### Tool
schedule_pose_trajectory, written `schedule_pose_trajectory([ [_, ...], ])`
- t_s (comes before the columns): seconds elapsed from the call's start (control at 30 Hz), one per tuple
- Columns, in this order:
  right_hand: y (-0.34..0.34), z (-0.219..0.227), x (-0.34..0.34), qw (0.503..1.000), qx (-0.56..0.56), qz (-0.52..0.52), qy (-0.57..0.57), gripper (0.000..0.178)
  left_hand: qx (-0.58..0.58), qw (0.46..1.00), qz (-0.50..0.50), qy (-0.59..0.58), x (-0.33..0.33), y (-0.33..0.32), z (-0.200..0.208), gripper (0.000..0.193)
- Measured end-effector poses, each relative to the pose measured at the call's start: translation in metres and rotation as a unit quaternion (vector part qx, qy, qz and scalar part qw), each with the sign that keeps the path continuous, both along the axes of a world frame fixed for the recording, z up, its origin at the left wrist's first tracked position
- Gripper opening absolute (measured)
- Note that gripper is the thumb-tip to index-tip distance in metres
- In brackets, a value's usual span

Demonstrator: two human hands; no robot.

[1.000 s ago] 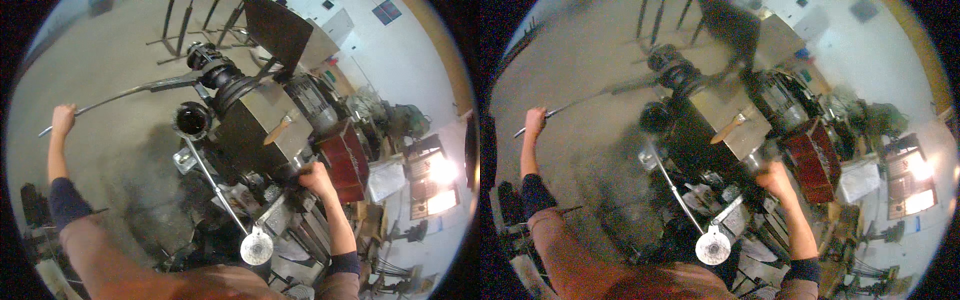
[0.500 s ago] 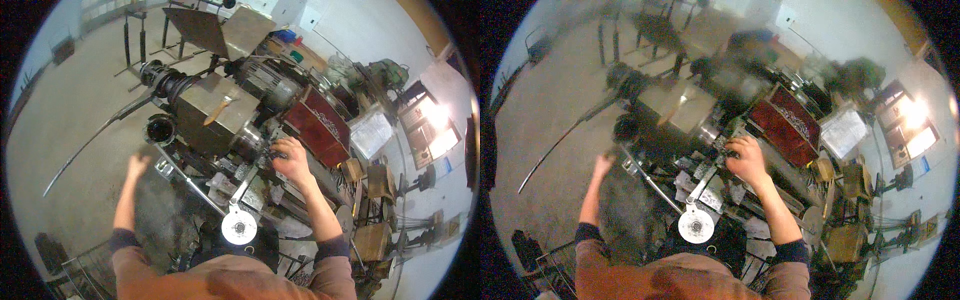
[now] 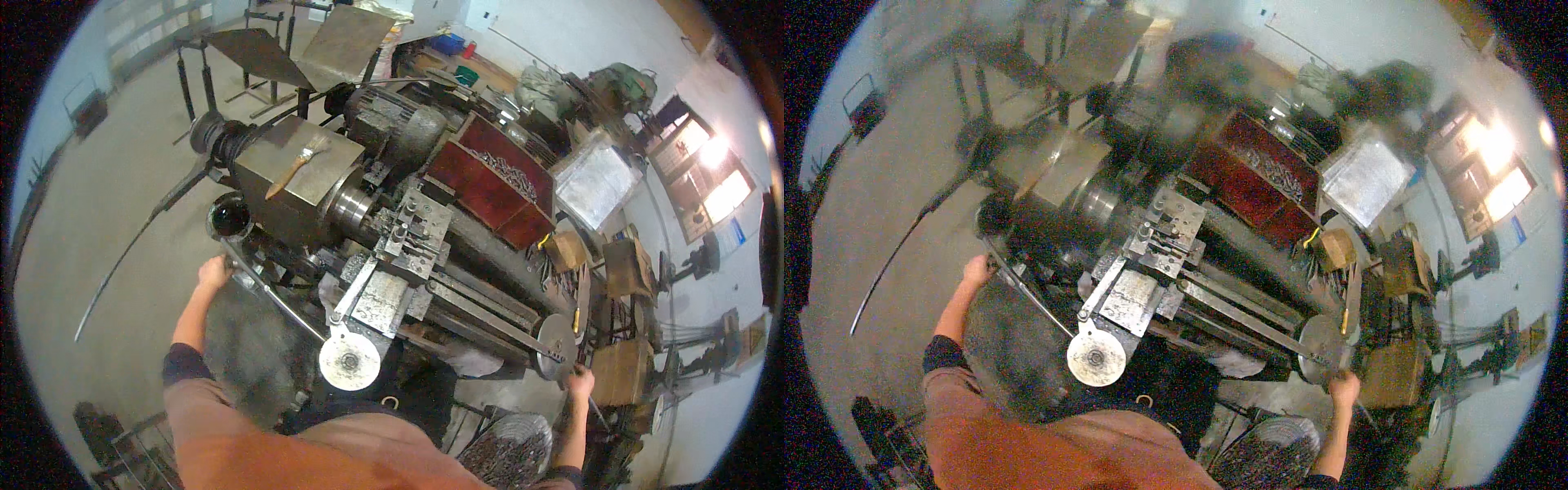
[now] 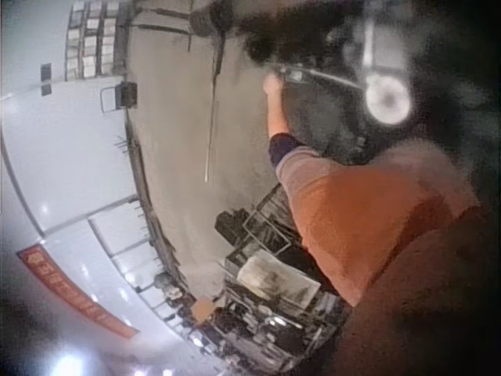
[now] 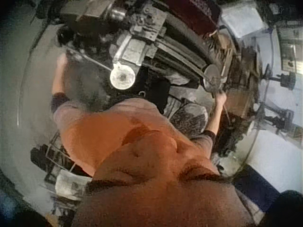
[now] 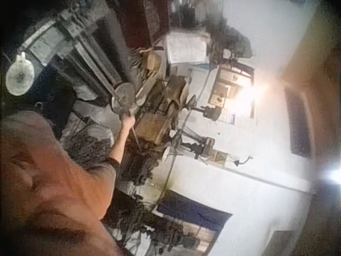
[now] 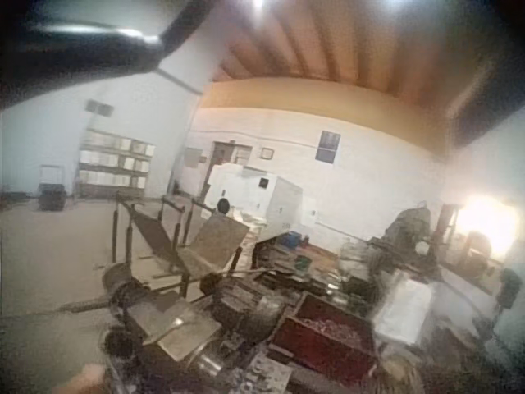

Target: The person operates a metal lathe in a workshop, repeatedly inserting small cylindrical metal parts into the chuck, adjusting the machine, and removing the parts. The person handles the parts one at a time and places them into a nearby container.

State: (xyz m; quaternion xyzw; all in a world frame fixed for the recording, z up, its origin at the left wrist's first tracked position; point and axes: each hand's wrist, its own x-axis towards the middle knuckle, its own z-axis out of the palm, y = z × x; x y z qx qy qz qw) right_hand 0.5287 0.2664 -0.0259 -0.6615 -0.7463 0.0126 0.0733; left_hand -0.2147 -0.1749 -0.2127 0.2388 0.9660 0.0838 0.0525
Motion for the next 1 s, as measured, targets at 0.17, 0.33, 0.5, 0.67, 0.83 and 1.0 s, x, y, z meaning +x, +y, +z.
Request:
schedule_pose_trajectory([
  [0.17, 0.063, -0.097, 0.237, 0.983, -0.012, 0.022, -0.183, 0.047, 0.422, 0.862, 0.126, -0.252, 0.001, 0.004, 0.031, 0.041],
  [0.33, 0.088, -0.121, 0.254, 0.986, -0.021, -0.096, -0.134, 0.036, 0.463, 0.82, 0.227, -0.249, 0.028, 0.042, 0.056, 0.03],
  [0.5, 0.0, -0.075, 0.161, 0.969, -0.084, -0.204, -0.108, 0.029, 0.565, 0.751, 0.289, -0.184, 0.049, 0.076, 0.061, 0.019],
  [0.67, -0.078, -0.121, 0.182, 0.944, -0.006, -0.297, -0.14, 0.027, 0.608, 0.726, 0.28, -0.157, 0.051, 0.11, 0.052, 0.02],
  [0.83, -0.113, -0.091, 0.113, 0.942, -0.029, -0.317, -0.104, 0.028, 0.601, 0.733, 0.28, -0.151, 0.058, 0.1, 0.056, 0.022],
  [1.0, -0.119, -0.092, 0.112, 0.943, -0.023, -0.31, -0.118, 0.029, 0.589, 0.735, 0.289, -0.173, 0.057, 0.104, 0.059, 0.024],
])
